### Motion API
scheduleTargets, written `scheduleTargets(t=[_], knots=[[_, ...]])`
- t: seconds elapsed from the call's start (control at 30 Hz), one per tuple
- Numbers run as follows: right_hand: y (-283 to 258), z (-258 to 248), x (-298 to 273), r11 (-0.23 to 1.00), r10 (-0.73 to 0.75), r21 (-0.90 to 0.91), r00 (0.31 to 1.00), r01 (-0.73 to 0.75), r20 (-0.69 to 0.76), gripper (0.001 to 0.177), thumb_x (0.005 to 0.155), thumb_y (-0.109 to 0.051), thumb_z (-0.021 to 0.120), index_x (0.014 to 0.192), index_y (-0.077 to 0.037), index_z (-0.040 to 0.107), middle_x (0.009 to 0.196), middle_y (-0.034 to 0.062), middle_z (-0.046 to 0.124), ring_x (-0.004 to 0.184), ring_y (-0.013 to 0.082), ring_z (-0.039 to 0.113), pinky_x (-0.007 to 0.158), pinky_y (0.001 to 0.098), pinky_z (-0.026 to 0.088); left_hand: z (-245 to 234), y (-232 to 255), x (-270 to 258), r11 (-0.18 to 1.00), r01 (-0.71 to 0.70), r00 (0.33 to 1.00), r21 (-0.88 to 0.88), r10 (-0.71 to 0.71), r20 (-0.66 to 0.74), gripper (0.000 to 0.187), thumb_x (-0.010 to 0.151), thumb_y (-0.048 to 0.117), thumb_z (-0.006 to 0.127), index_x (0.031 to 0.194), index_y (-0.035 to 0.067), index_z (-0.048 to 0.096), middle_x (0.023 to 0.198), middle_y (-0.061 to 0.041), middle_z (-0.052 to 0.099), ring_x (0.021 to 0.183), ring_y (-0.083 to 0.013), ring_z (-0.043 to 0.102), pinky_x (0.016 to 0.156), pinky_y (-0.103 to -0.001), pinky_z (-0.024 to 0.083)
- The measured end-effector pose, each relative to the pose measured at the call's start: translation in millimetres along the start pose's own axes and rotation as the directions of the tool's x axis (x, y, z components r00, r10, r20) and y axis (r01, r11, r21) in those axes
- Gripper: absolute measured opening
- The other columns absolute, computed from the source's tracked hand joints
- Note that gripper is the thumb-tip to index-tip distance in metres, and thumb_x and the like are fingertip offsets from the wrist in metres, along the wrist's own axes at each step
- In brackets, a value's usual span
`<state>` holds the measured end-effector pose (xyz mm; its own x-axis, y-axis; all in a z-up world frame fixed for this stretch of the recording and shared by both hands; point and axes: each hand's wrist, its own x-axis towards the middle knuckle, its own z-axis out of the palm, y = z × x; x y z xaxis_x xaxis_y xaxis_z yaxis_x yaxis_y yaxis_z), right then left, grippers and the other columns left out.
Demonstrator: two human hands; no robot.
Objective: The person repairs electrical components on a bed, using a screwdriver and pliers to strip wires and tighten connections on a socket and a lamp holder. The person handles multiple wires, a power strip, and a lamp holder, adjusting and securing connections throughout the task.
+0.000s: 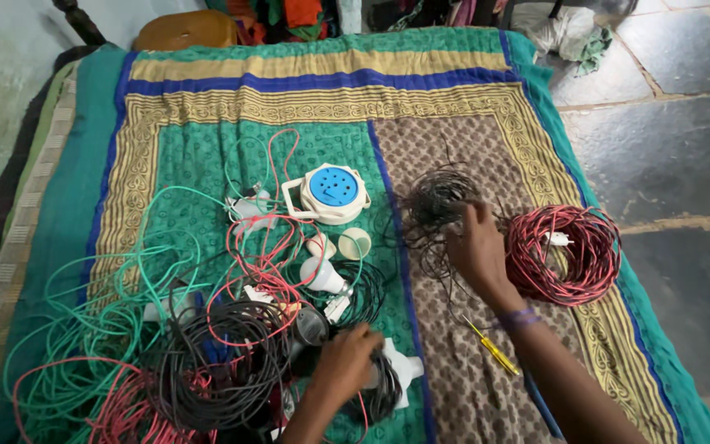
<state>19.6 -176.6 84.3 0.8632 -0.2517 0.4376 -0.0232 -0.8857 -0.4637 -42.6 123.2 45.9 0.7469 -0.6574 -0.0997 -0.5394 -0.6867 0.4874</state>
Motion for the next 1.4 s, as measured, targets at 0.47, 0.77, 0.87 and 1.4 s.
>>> scheduleTargets(t=[0.47, 0.77, 0.87, 1.4], knots=[[-82, 6, -119, 0.983, -0.136, 0.181, 0.679, 0.004, 0.721, 0.070, 0.086, -0.025, 0.073, 0.149, -0.019, 0.043, 0.147, 0.0147, 0.052, 0.123, 0.0342, 0.061, 0.103, 0.0432, 0.056, -87, -9, 43, 0.504, 0.021, 0.652, -0.864, -0.661, -0.370, 0.047, 0.091, 0.015, 0.071, 0.135, 0.013, 0.054, 0.122, -0.012, 0.066, 0.104, -0.0257, 0.068, 0.080, -0.047, 0.059], [-85, 12, -74, 0.965, -0.152, 0.250, 0.943, 0.077, 0.297, 0.094, 0.078, -0.034, 0.084, 0.151, -0.005, 0.033, 0.149, 0.0370, 0.035, 0.127, 0.0593, 0.042, 0.096, 0.0641, 0.040, -116, -45, 61, 0.596, -0.251, 0.607, -0.762, -0.516, -0.604, 0.063, 0.085, -0.008, 0.068, 0.142, 0.013, 0.049, 0.139, -0.009, 0.054, 0.111, -0.0191, 0.065, 0.078, -0.031, 0.063], [-99, 23, -90, 0.961, -0.265, 0.154, 0.929, 0.232, 0.259, 0.084, 0.075, -0.031, 0.082, 0.146, -0.011, 0.042, 0.148, 0.0316, 0.038, 0.129, 0.0560, 0.039, 0.104, 0.0647, 0.036, -111, -55, 69, 0.522, -0.202, 0.644, -0.829, -0.567, -0.514, 0.062, 0.087, -0.007, 0.065, 0.142, 0.015, 0.049, 0.140, -0.007, 0.053, 0.103, -0.0159, 0.064, 0.066, -0.029, 0.062], [-102, 79, -162, 0.913, -0.406, 0.207, 0.727, 0.352, 0.553, 0.031, 0.087, -0.017, 0.068, 0.117, -0.014, 0.069, 0.103, 0.0092, 0.066, 0.101, 0.0293, 0.061, 0.079, 0.0443, 0.049, -108, -47, 20, 0.697, -0.056, 0.704, -0.715, -0.480, -0.523, 0.031, 0.096, 0.007, 0.071, 0.127, 0.006, 0.067, 0.109, -0.007, 0.075, 0.084, -0.0145, 0.069, 0.067, -0.031, 0.055]])
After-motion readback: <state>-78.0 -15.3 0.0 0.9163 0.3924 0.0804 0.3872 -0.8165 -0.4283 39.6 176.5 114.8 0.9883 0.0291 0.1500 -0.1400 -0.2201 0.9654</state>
